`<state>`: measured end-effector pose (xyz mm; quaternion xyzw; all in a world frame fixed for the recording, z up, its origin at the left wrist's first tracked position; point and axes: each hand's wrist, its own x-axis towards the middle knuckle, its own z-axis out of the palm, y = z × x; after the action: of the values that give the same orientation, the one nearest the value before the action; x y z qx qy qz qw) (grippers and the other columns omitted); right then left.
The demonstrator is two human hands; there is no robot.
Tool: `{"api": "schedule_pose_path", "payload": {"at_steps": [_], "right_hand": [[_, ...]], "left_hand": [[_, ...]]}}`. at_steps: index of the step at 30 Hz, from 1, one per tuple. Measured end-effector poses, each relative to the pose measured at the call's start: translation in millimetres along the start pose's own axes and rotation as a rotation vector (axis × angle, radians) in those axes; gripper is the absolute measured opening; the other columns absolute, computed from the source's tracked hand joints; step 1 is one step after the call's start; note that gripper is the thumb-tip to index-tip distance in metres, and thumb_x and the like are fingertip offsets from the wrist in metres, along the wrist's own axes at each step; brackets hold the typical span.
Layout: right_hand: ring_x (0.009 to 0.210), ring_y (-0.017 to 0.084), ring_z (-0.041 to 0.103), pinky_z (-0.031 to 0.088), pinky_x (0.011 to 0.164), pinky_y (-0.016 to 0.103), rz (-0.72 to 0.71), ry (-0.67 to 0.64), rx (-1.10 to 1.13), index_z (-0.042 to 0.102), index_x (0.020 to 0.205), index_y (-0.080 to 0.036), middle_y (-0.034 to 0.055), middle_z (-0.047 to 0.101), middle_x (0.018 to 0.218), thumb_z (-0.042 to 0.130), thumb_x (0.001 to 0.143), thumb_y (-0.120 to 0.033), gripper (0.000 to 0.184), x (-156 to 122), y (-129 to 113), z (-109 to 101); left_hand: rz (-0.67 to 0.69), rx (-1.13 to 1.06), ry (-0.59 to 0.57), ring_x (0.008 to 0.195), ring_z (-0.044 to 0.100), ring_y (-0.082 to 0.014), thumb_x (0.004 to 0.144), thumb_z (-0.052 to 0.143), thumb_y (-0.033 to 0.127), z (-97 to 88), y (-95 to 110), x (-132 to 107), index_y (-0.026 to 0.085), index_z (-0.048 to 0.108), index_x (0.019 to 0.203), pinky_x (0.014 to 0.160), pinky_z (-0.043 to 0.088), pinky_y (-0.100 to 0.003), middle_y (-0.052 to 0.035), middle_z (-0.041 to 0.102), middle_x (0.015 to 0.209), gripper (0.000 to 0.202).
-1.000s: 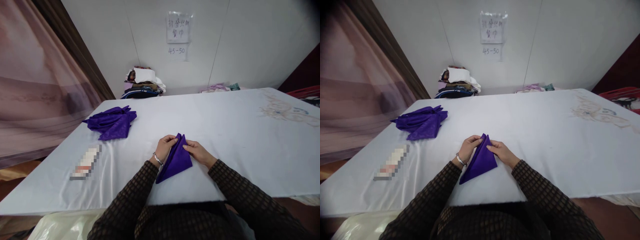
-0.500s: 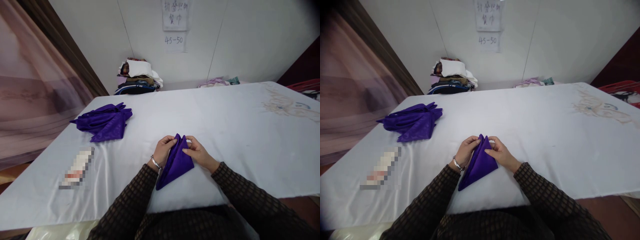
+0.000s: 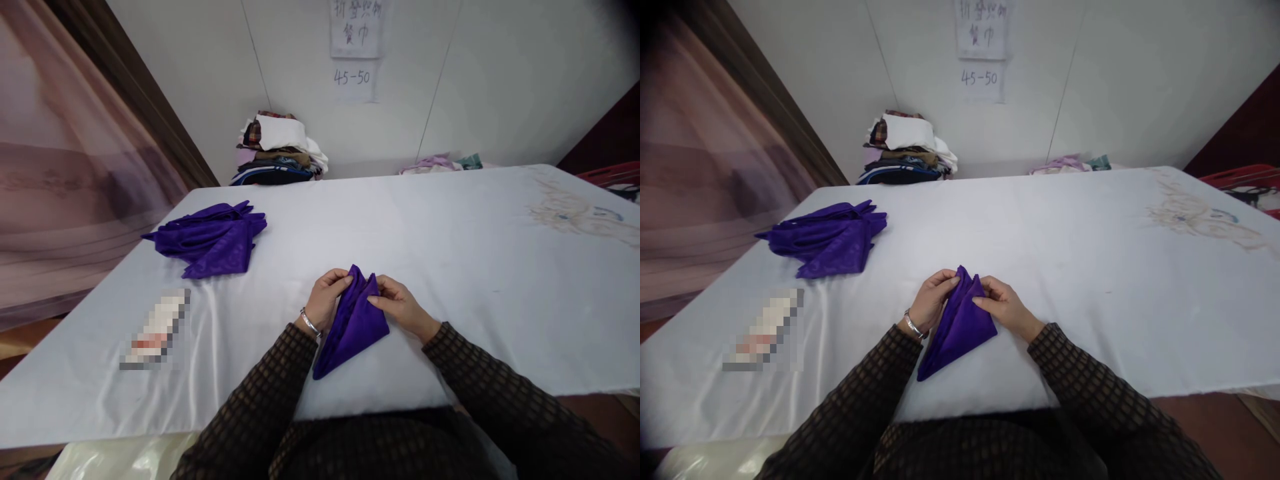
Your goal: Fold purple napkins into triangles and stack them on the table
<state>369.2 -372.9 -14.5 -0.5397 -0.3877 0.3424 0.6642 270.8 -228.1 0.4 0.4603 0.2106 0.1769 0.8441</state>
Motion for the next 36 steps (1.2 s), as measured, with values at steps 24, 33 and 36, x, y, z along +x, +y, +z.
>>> {"api": "schedule_pose_path", "payload": {"at_steps": [24, 33, 36], "right_hand": [[0.110, 0.022, 0.051, 0.043, 0.094, 0.038, -0.077, -0.032, -0.042, 0.068, 0.087, -0.023, 0.0049, 0.052, 0.124, 0.065, 0.080, -0.029, 0.010, -1.1, -9.7, 2.3], [0.104, 0.021, 0.052, 0.046, 0.089, 0.036, -0.058, -0.014, -0.081, 0.068, 0.084, -0.024, 0.0049, 0.054, 0.116, 0.066, 0.078, -0.032, 0.010, -3.3, -9.4, 3.0], [0.106, 0.021, 0.053, 0.045, 0.091, 0.037, -0.059, -0.029, -0.070, 0.068, 0.087, -0.025, 0.0047, 0.054, 0.119, 0.066, 0.079, -0.030, 0.010, -3.7, -8.9, 4.0]], "left_hand": [[0.123, 0.207, 0.054, 0.064, 0.057, -0.0102, 0.064, 0.077, 0.035, -4.0, -8.7, 2.2, 0.018, 0.066, 0.073, 0.065, 0.045, -0.023, 0.0027, 0.065, 0.070, 0.022], [0.169, 0.273, 0.072, 0.064, 0.056, -0.0106, 0.065, 0.074, 0.034, -3.4, -9.0, 2.3, 0.017, 0.065, 0.074, 0.063, 0.044, -0.023, 0.0017, 0.064, 0.070, 0.021], [0.183, 0.292, 0.078, 0.063, 0.056, -0.0110, 0.065, 0.073, 0.032, -4.2, -9.9, 2.9, 0.018, 0.067, 0.073, 0.062, 0.044, -0.023, 0.0015, 0.065, 0.069, 0.017]]}}
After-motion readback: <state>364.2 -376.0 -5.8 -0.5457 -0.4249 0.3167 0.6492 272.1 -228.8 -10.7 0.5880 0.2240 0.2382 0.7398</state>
